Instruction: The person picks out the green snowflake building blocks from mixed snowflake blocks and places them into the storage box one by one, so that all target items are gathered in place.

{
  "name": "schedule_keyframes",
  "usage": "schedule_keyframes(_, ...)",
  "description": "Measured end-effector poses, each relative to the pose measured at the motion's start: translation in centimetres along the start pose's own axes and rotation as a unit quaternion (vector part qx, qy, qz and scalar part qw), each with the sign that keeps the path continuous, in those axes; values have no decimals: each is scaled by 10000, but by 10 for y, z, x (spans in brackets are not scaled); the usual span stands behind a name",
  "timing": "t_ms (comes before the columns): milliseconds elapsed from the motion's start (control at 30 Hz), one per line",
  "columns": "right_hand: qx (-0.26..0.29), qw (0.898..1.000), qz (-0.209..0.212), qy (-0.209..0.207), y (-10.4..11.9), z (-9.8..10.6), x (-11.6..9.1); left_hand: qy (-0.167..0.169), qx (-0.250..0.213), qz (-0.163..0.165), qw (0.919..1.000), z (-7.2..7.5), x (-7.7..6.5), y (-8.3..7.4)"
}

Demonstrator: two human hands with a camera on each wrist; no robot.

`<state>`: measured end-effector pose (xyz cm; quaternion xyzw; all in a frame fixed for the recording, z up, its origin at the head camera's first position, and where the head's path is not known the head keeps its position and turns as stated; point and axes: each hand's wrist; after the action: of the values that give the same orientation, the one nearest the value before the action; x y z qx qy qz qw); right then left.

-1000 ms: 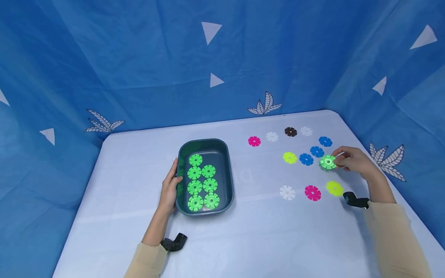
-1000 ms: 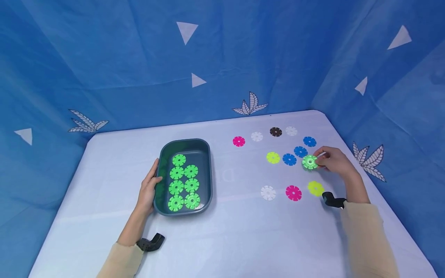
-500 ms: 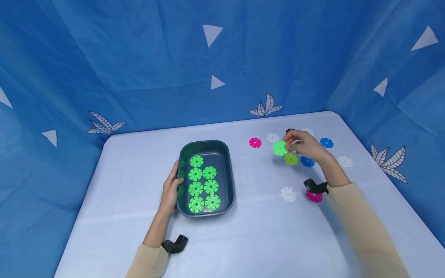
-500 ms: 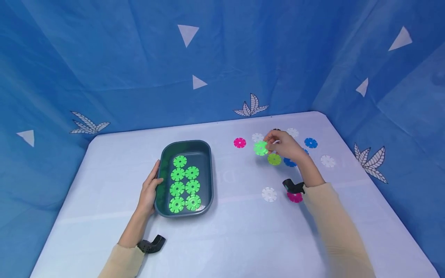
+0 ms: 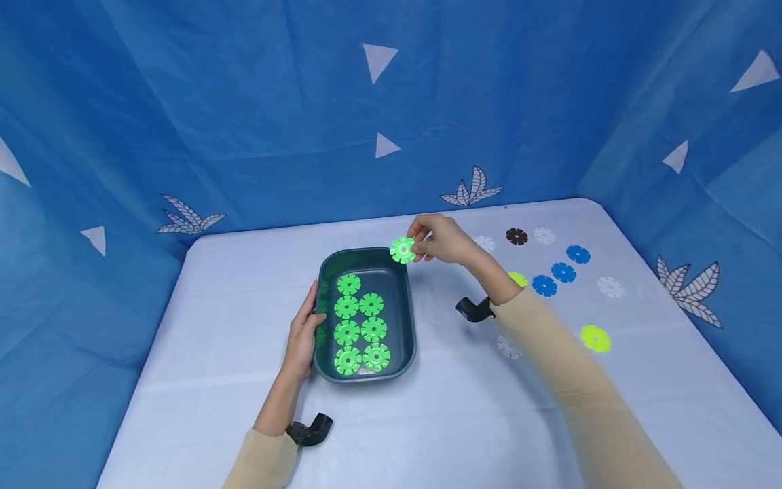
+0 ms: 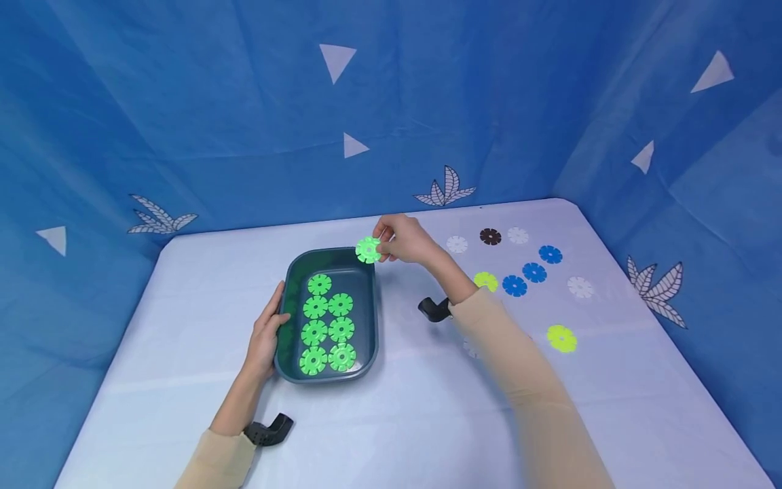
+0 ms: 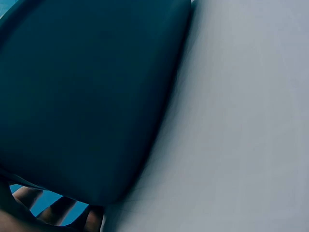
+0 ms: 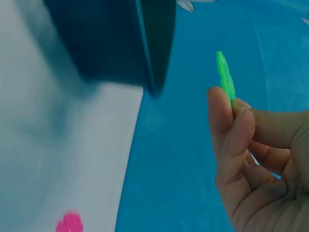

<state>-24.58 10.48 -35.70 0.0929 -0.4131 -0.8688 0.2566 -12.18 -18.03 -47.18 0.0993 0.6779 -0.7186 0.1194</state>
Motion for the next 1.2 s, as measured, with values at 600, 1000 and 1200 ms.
schedule_keyframes(600,-724,9947,-273,679,26,-81,38,23,54,-11,10000,1,0,2)
schedule_keyframes(1000,-1649,9821,-83,901,7,-95,41,73,24,-152,9999,-2,-2,-1)
schedule_keyframes(1200,-2263,9682,156,1056,5,-100,43,25,57,-160,9999,0,-2,0)
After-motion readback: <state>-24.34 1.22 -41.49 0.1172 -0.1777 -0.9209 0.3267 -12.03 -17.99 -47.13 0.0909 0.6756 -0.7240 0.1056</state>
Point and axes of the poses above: each hand's wrist, its own x-axis towards the middle knuckle, its own z-axis out of the back of the hand, y = z × x, and after that the axes turned 11 degrees about z, right-handed
